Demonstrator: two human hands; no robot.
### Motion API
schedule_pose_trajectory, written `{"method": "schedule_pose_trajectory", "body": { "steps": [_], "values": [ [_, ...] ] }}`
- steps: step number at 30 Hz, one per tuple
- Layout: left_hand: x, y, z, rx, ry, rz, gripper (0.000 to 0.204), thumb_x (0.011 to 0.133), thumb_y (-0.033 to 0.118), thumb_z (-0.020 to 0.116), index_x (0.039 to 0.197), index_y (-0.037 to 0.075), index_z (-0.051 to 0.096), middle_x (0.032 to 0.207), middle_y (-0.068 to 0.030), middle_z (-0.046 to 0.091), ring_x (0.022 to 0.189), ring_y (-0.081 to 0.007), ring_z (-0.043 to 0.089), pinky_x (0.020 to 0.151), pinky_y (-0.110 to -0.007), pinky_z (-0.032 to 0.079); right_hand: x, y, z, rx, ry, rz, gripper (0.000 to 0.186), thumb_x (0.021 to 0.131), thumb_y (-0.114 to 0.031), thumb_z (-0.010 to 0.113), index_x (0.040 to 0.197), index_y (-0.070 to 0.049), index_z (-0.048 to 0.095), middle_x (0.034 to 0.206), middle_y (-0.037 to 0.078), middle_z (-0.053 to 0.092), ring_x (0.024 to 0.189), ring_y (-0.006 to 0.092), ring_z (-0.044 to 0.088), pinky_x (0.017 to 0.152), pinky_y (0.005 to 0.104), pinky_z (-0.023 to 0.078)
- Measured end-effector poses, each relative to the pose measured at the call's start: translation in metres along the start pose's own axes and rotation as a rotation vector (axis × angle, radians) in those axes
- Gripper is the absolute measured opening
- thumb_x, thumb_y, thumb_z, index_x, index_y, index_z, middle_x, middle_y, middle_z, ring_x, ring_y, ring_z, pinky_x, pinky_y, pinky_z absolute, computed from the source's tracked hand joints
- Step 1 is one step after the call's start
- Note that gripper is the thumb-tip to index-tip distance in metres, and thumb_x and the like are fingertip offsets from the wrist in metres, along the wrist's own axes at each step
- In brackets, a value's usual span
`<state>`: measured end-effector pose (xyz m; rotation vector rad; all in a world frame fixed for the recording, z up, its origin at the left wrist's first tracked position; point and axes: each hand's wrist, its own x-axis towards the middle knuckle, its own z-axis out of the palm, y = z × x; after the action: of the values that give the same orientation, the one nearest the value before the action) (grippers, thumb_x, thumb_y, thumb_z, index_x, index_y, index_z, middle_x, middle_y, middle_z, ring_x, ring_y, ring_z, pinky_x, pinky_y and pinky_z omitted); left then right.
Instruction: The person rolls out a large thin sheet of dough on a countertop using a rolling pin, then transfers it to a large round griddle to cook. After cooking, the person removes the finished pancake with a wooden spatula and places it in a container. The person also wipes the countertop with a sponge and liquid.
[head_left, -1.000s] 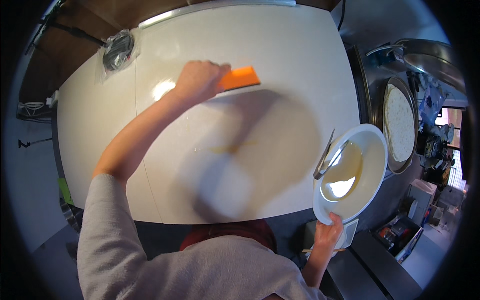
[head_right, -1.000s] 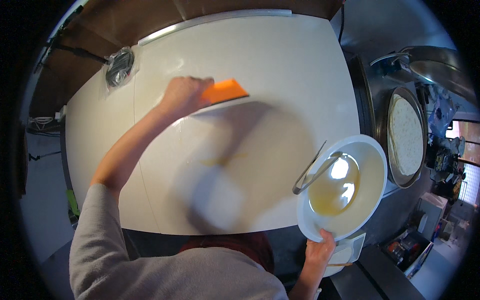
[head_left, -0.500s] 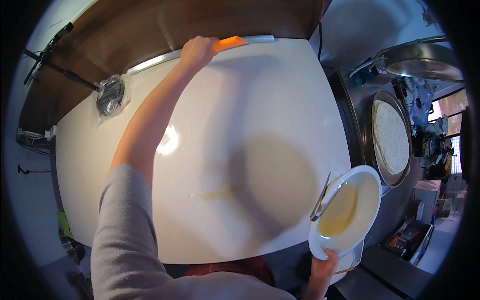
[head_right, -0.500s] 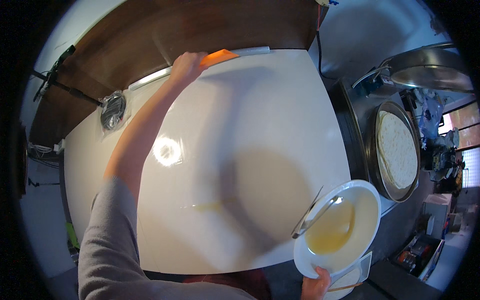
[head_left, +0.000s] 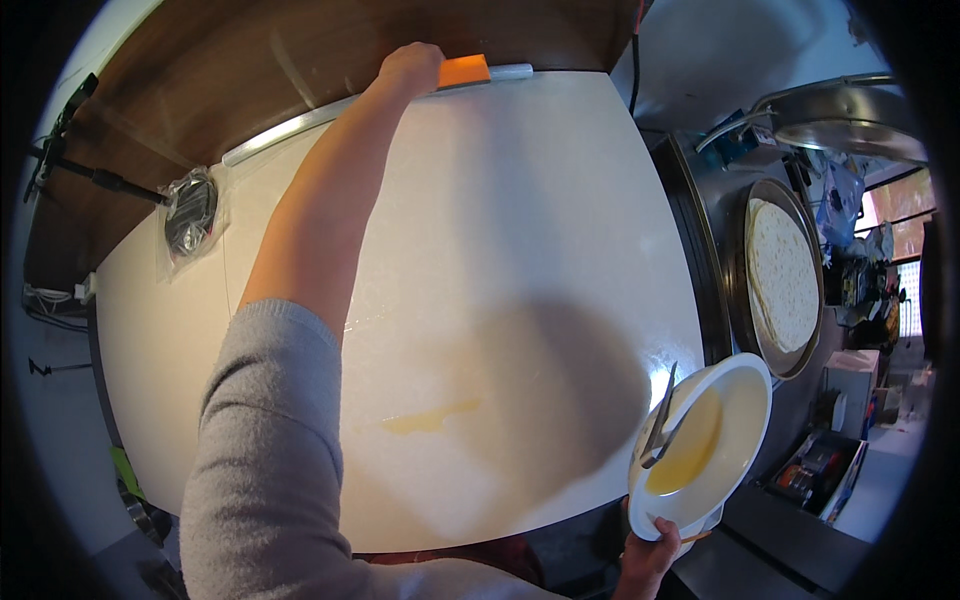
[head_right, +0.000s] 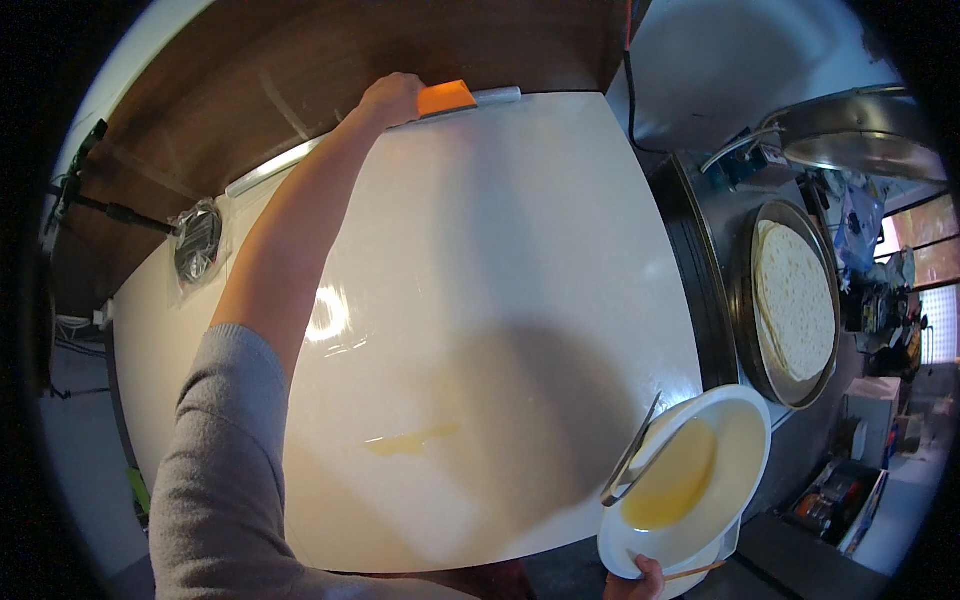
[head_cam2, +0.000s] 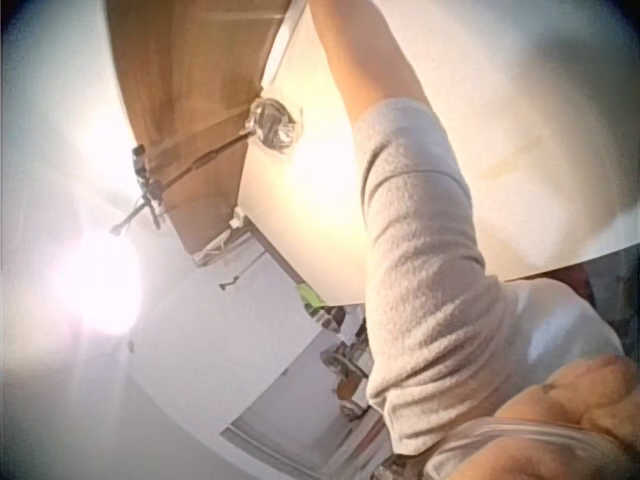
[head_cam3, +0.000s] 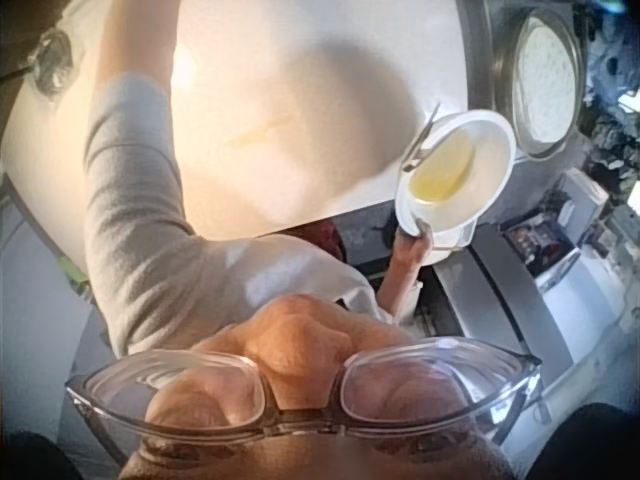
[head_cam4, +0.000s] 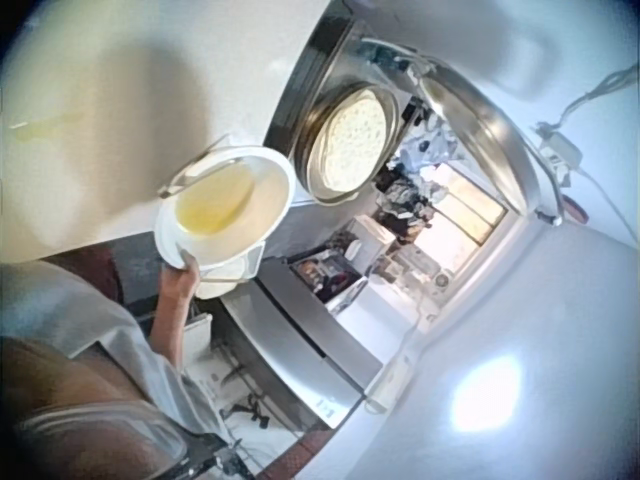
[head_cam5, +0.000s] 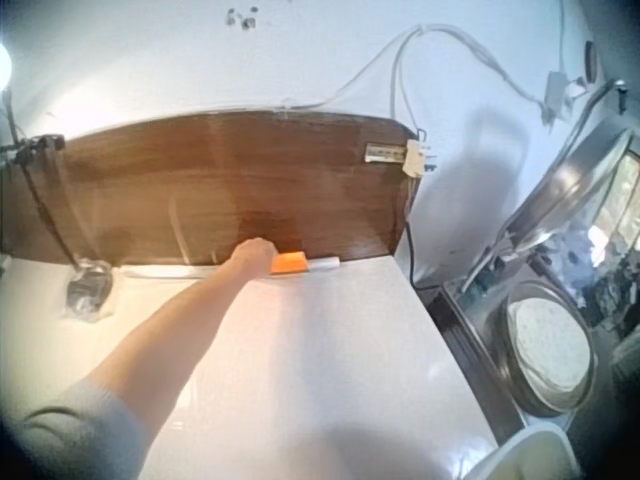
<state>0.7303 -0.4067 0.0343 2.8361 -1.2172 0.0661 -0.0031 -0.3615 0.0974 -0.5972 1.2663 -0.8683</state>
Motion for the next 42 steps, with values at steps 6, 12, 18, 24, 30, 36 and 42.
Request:
{"method": "schedule_pose_trajectory", "body": {
  "steps": [6,12,18,24,30,36,42],
  "values": [
    [-0.026,0.018,-0.003,0.014,-0.051,-0.003,0.028,0.083,0.006,0.061,0.109,0.01,0.072,0.108,-0.0137,0.071,0.104,-0.0328,0.067,0.088,-0.043,0.055,0.011,-0.008,0.0,-0.02,-0.049,-0.015,0.078,0.075,-0.004,0.056,0.148,-0.005,0.031,0.137,0.014,0.051,0.125,0.0364,0.054,0.104,0.0552,0.048],
    [-0.094,0.044,-0.014,0.001,-0.099,0.094,0.028,0.079,0.005,0.061,0.103,0.012,0.074,0.1,-0.0152,0.072,0.097,-0.0346,0.068,0.084,-0.045,0.054,0.032,-0.021,-0.011,0.081,-0.225,0.093,0.058,0.074,-0.002,0.06,0.131,-0.004,0.053,0.125,0.011,0.061,0.119,0.0298,0.058,0.102,0.0463,0.049],
    [-0.212,0.09,-0.022,-0.046,-0.23,0.205,0.034,0.076,0.005,0.061,0.103,0.018,0.075,0.096,-0.0109,0.072,0.093,-0.033,0.068,0.082,-0.045,0.054,0.082,-0.04,-0.038,0.023,-0.086,0.227,0.058,0.073,-0.001,0.063,0.13,-0.002,0.052,0.122,0.011,0.062,0.111,0.0278,0.062,0.09,0.041,0.056],
    [-0.348,0.151,-0.041,-0.044,-0.446,0.087,0.044,0.076,0.005,0.058,0.112,0.025,0.074,0.091,-0.0093,0.073,0.087,-0.0321,0.068,0.081,-0.044,0.054,0.138,-0.06,-0.065,0.048,-0.253,0.252,0.043,0.077,-0.002,0.065,0.119,-0.002,0.056,0.109,0.01,0.066,0.092,0.0243,0.069,0.071,0.0338,0.06],
    [-0.427,0.204,-0.056,0.039,-0.593,0.08,0.043,0.08,0.008,0.061,0.116,0.028,0.072,0.088,-0.0092,0.072,0.085,-0.0304,0.069,0.077,-0.041,0.054,0.172,-0.072,-0.082,0.032,-0.257,0.285,0.064,0.074,0.002,0.062,0.135,-0.009,0.049,0.123,0.011,0.058,0.111,0.0296,0.061,0.083,0.0496,0.056],
    [-0.313,0.175,-0.043,-0.152,-0.288,-0.007,0.021,0.079,0.016,0.064,0.098,0.01,0.072,0.095,-0.0184,0.07,0.091,-0.0399,0.065,0.081,-0.05,0.051,0.17,-0.082,-0.072,0.091,-0.188,0.264,0.064,0.073,0.003,0.058,0.136,-0.007,0.048,0.125,0.012,0.056,0.119,0.0313,0.056,0.091,0.0526,0.052],
    [-0.066,0.156,-0.027,-0.157,0.04,-0.223,0.024,0.082,0.013,0.061,0.102,0.009,0.074,0.099,-0.0168,0.071,0.094,-0.0361,0.068,0.08,-0.047,0.055,0.158,-0.092,-0.07,0.084,-0.211,0.187,0.052,0.074,-0.002,0.057,0.125,0.004,0.053,0.122,0.014,0.06,0.115,0.0318,0.06,0.101,0.044,0.049]
  ]
}}
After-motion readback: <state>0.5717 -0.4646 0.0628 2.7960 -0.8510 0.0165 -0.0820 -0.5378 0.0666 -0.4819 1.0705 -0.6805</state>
